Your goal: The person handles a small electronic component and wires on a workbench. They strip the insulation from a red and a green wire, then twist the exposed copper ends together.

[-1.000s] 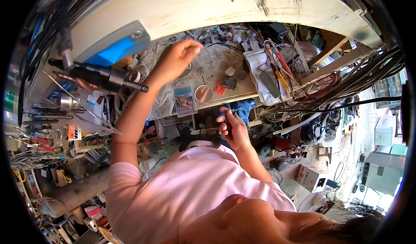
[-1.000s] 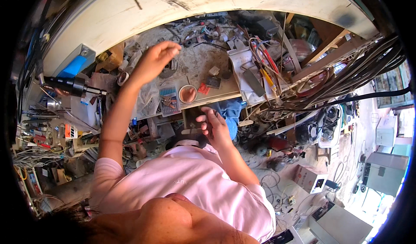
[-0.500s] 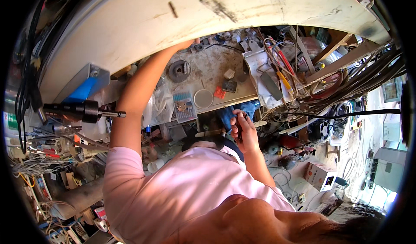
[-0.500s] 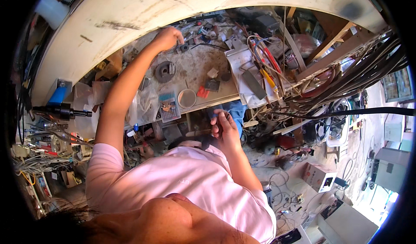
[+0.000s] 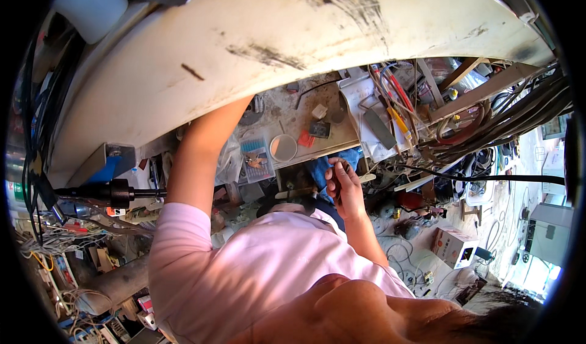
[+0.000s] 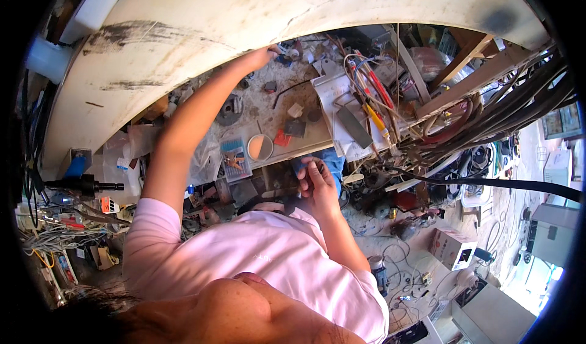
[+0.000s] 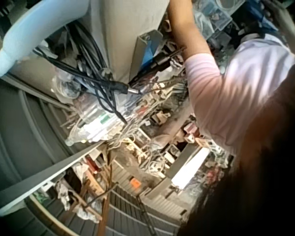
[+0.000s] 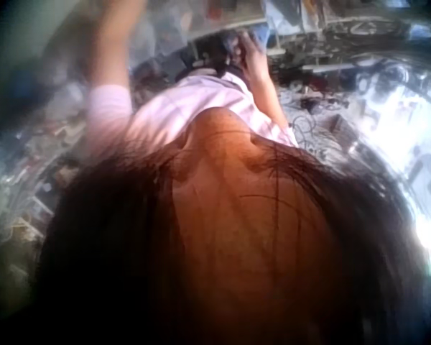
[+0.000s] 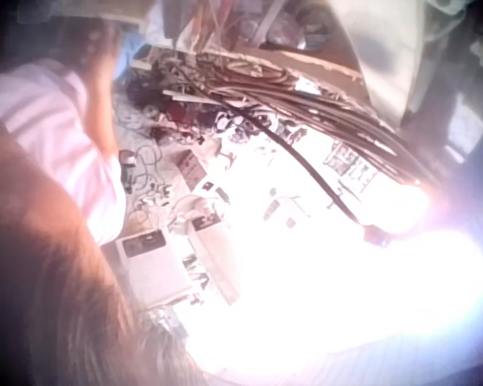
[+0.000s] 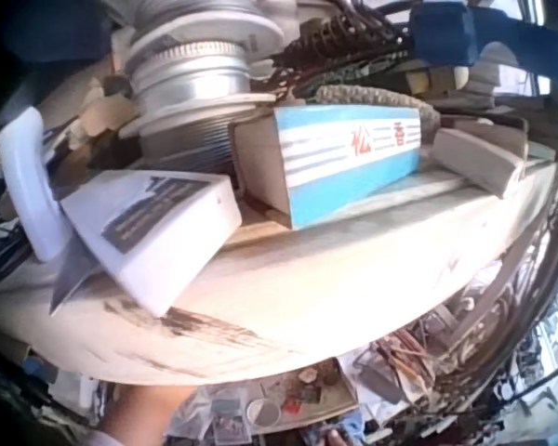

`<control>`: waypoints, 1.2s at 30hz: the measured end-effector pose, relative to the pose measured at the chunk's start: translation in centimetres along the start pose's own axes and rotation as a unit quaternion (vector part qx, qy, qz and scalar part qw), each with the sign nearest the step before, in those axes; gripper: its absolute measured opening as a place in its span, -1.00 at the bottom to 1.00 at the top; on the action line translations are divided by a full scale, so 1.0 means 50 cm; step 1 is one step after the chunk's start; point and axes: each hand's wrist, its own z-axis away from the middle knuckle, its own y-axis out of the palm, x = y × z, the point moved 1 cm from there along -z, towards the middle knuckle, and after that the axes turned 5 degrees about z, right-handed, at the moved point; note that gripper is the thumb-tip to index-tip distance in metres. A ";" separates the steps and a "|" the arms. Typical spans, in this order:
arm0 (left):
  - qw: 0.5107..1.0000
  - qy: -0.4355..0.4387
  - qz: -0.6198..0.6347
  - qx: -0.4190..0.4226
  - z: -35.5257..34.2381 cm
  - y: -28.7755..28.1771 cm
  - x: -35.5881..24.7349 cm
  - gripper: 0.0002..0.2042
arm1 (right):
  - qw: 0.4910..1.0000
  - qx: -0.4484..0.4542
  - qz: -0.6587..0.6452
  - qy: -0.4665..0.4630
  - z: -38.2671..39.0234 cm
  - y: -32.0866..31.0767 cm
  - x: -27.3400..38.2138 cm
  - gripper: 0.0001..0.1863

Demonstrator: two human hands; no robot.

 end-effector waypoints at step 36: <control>0.956 0.034 0.266 0.115 0.275 -0.279 -0.090 -0.74 | 0.999 0.027 0.020 -0.011 0.007 0.021 -0.017 -0.82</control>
